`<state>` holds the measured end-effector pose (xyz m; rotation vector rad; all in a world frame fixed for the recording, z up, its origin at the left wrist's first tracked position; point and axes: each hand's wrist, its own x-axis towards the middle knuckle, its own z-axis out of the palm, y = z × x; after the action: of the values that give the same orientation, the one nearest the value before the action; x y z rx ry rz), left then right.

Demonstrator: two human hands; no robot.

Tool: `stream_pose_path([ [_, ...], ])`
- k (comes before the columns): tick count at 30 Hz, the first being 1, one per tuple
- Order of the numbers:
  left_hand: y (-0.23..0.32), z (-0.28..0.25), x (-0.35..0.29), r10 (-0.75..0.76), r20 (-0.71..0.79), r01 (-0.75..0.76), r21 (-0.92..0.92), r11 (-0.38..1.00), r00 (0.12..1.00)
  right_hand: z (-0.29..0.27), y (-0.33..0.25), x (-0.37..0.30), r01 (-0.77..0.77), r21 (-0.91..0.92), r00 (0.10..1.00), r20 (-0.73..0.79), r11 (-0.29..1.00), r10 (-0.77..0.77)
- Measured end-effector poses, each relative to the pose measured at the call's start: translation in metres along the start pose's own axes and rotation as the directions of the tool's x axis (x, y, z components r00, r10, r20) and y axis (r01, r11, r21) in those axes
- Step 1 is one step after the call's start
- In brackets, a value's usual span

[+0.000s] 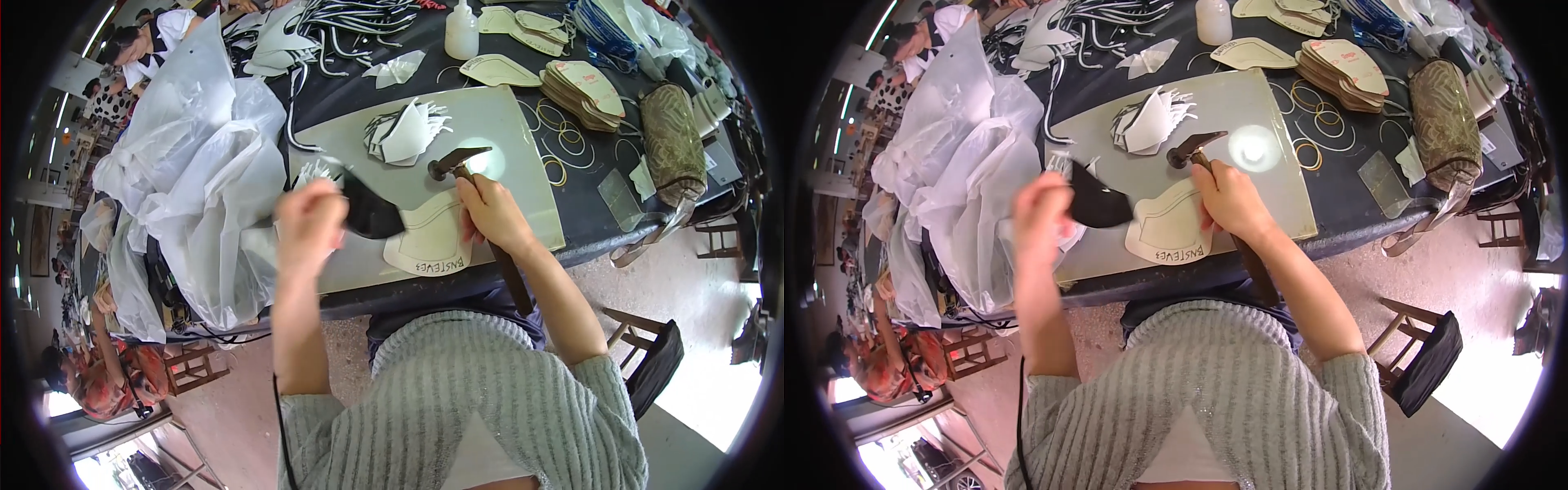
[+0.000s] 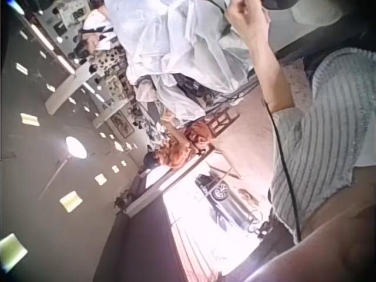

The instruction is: Hammering and assembling shoe components at a factory workbench.

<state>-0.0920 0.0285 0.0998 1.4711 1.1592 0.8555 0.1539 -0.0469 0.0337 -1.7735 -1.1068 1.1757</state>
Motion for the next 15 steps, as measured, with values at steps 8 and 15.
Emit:
stream_pose_path([
  [8,0.004,-0.047,0.005,0.562,-0.027,-0.179,0.934,0.309,0.826,0.000,-0.003,0.000,-0.011,0.007,1.000,-0.015,1.000,0.011],
  [15,-0.023,-0.009,0.037,0.434,-0.033,-0.326,0.611,0.722,0.900,-0.015,0.004,0.000,-0.009,-0.019,0.999,0.036,1.000,0.010],
])
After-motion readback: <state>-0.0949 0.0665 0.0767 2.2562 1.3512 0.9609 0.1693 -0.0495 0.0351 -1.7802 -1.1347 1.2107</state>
